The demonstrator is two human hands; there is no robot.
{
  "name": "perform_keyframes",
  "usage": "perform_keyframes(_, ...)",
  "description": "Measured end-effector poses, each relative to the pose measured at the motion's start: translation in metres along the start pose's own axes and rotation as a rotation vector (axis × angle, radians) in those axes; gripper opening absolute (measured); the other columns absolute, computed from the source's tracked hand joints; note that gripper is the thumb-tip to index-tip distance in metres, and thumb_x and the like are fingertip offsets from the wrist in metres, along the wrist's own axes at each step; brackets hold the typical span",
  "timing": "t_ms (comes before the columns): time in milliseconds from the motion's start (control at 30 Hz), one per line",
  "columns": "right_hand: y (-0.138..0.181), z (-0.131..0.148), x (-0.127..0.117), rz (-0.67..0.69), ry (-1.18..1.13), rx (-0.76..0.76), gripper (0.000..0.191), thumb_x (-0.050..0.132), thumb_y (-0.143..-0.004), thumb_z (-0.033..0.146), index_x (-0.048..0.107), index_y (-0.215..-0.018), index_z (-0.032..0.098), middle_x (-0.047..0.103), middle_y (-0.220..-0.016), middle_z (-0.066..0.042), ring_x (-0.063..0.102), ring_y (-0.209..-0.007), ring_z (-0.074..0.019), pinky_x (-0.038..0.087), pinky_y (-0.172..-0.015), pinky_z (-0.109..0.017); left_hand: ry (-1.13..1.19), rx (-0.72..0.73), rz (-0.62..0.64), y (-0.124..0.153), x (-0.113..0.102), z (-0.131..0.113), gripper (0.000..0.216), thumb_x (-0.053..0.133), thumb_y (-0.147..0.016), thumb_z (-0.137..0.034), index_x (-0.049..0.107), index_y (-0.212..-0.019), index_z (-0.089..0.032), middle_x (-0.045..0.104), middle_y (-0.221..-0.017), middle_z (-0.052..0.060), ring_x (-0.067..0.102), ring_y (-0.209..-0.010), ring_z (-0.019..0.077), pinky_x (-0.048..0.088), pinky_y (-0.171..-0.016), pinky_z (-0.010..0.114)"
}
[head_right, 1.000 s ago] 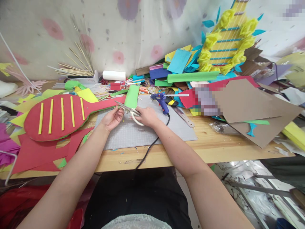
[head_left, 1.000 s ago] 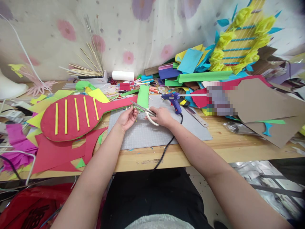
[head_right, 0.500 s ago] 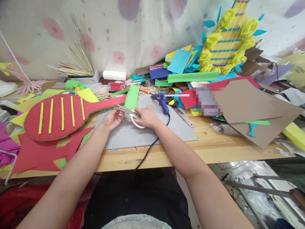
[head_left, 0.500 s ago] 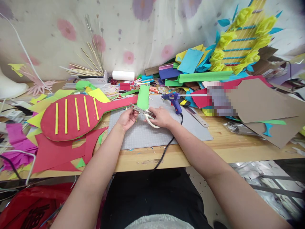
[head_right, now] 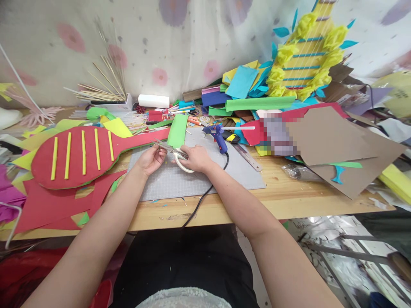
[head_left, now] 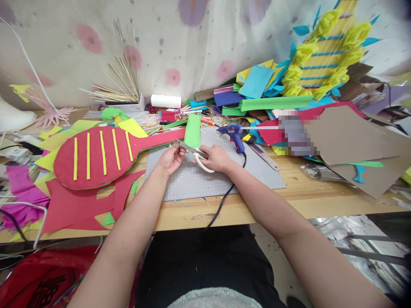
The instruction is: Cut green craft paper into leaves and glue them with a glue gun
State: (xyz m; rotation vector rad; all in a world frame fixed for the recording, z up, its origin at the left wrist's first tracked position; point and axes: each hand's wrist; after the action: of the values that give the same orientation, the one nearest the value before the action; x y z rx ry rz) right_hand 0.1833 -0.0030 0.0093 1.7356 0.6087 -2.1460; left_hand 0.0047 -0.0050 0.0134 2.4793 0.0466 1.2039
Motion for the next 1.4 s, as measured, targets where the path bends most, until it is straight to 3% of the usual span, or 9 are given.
perform_keyframes(333, -0.002, -0.008, 0.001, -0.065, 0.059, -0.008, 0.051, 0.036, -0.082, 0.063, 0.062, -0.092, 0.02, 0.067, -0.073, -0.006, 0.056, -0.065, -0.0191, 0.022, -0.059, -0.029, 0.026, -0.051, -0.015, 0.001, 0.002, 0.0, 0.027, 0.037, -0.09, -0.012, 0.052, -0.067, -0.011, 0.047, -0.058, 0.0, 0.045, -0.048, 0.0027, 0.035, -0.04, 0.008)
perform_keyframes(567, -0.001, -0.014, -0.001, -0.046, -0.078, -0.011, 0.049, 0.036, -0.084, 0.06, 0.057, -0.094, 0.018, 0.065, -0.075, -0.005, 0.053, -0.065, -0.0174, 0.025, -0.061, -0.028, 0.028, -0.094, 0.044, 0.002, 0.0, -0.002, 0.028, 0.041, -0.09, -0.022, 0.047, -0.065, -0.012, 0.042, -0.055, -0.003, 0.04, -0.043, 0.0017, 0.033, -0.037, 0.008)
perform_keyframes(767, -0.003, -0.01, 0.001, -0.008, -0.099, -0.128, 0.048, 0.038, -0.082, 0.06, 0.054, -0.094, 0.016, 0.064, -0.082, -0.007, 0.054, -0.072, -0.0181, 0.029, -0.071, -0.03, 0.049, -0.157, 0.066, 0.003, 0.001, -0.002, 0.027, 0.035, -0.092, -0.016, 0.049, -0.069, -0.013, 0.039, -0.053, -0.004, 0.038, -0.04, 0.0016, 0.029, -0.035, 0.007)
perform_keyframes(1400, -0.002, -0.004, 0.0, -0.013, -0.02, -0.076, 0.049, 0.036, -0.083, 0.062, 0.056, -0.093, 0.018, 0.066, -0.079, -0.006, 0.055, -0.068, -0.0184, 0.027, -0.065, -0.029, 0.039, -0.171, 0.055, 0.001, 0.0, -0.003, 0.028, 0.034, -0.092, -0.016, 0.047, -0.068, -0.012, 0.038, -0.053, -0.004, 0.038, -0.039, 0.001, 0.027, -0.033, 0.006)
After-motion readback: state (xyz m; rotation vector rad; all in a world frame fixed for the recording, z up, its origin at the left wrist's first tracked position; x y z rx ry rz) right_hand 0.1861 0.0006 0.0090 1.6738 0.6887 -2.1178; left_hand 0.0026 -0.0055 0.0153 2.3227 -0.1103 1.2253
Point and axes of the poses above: each hand's wrist, its own y-axis away from the middle knuckle, its own x-axis out of the palm, z = x × y
